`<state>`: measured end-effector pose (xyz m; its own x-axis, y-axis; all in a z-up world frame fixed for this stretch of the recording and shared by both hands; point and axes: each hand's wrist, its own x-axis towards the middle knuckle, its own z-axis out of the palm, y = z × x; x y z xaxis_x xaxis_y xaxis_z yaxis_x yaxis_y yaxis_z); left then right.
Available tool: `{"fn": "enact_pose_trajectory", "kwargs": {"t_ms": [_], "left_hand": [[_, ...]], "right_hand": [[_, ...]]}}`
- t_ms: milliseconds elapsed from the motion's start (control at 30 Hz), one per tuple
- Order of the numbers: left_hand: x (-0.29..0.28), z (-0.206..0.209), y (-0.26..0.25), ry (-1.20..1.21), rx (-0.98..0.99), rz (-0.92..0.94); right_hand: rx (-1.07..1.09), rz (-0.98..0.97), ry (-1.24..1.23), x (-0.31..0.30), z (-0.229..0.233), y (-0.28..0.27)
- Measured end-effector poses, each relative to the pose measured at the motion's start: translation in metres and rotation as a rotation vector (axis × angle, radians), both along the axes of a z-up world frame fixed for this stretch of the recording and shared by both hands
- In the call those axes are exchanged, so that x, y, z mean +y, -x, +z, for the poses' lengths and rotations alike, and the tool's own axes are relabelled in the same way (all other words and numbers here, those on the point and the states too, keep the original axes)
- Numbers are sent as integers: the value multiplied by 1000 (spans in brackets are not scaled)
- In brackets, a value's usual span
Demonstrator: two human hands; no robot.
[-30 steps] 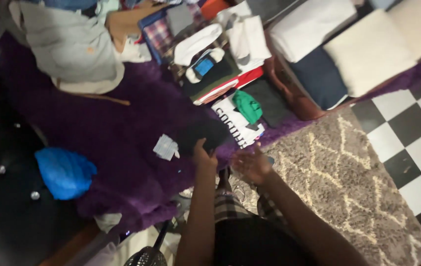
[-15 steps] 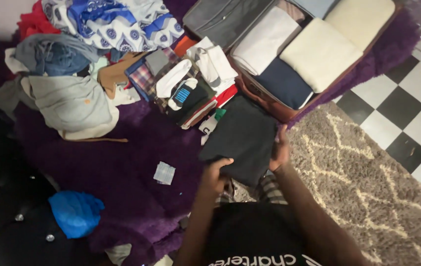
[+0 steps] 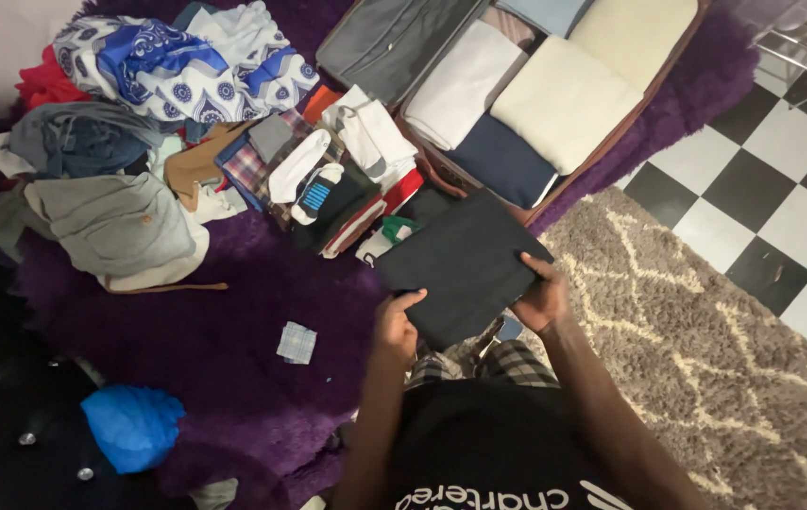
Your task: The person places a folded cloth into an open suitcase, presses it down by hand, and then picks up and holds another folded garment.
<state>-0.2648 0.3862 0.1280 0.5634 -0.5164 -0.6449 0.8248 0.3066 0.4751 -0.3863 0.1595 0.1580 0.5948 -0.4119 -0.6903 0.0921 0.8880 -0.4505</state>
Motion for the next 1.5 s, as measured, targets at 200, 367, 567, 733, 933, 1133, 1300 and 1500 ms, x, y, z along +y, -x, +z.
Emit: {"fn": "enact_pose_trajectory", "kwargs": {"t_ms": [200,367,567,733,933,1133,1300,1500], "left_hand": [[-38,51,17,-29,-163,7],[-61,56,28,68,-275,33],[-77,73,38,-62,-234,36],[-92,67,51,-181,-324,-34],[-104,57,61,-341,-344,-90],[-114,69,63,-425,-366,-158],[-108,52,67,-408,-329,-227],[-112,45,75,160,140,-120]], "right_hand": [[-40,47,49,-42,12,23],[-107,150,92,-73,28,43],[-82,428,288,-118,-1,69],[232,718,547,-121,46,63],[362,659,589,-118,67,66],[369,579,517,-121,83,74],[368,627,544,-140,59,79],[312,624,533,-153,54,75]]}}
